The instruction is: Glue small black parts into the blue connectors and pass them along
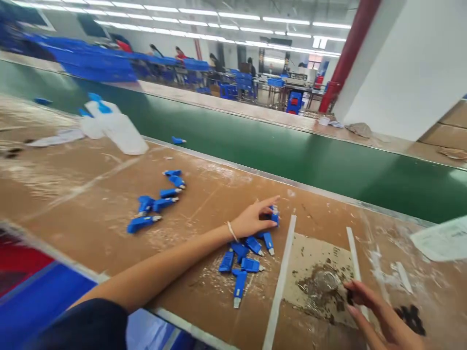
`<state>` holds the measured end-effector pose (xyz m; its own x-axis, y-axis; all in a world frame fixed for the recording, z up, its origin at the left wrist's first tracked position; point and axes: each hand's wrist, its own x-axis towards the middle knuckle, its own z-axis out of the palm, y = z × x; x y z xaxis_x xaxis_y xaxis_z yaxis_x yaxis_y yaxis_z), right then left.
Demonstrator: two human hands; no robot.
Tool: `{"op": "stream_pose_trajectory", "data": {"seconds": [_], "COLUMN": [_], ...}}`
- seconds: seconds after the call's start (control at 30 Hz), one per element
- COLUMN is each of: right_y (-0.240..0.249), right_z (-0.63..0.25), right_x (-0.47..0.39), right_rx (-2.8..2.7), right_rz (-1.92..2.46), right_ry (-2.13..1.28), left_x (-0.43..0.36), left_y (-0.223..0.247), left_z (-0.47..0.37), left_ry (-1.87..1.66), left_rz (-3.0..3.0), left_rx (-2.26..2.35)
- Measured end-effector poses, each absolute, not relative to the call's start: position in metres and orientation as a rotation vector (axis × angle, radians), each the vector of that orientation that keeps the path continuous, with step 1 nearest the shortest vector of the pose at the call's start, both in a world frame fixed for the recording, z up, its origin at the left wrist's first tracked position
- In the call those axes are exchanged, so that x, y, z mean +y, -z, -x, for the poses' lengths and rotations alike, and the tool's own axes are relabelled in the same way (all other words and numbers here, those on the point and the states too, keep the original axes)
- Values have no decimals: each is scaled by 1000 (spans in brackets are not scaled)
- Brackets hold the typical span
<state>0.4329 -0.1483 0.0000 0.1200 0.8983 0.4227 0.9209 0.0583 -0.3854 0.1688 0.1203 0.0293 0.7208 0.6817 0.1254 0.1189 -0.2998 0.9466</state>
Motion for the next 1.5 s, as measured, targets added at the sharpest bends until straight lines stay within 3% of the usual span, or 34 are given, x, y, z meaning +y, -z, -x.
{"op": "stream_pose_trajectory", "data": {"seconds": [0.23, 0.33, 0.63, 1.3, 1.4, 1.5], "right_y": [-20, -23, -26, -38, -43, -42], "right_z": [-402, -403, -410, -409, -405, -394], "right_x": [-123, -121, -121, -122, -130, -143], "right_rx": [-1806, -1807, -1924, -2054, -1860, -1541], "right_rz": [1720, 1737, 1755, 1794, 1830, 1731], "right_ry": [80, 23, 43, 216, 104, -267], "left_x": [86, 56, -1, -10, -10, -11], "left_y": [-77, -86, -55, -27, -26, -25], "left_z": [-158, -158, -171, -176, -176, -177], "left_ry": [-928, -776, -193, -123, -151, -149], "left_rz": [-1588, -1329, -761, -718, -691, -653], "left_rx": [607, 467, 259, 371, 356, 329]}}
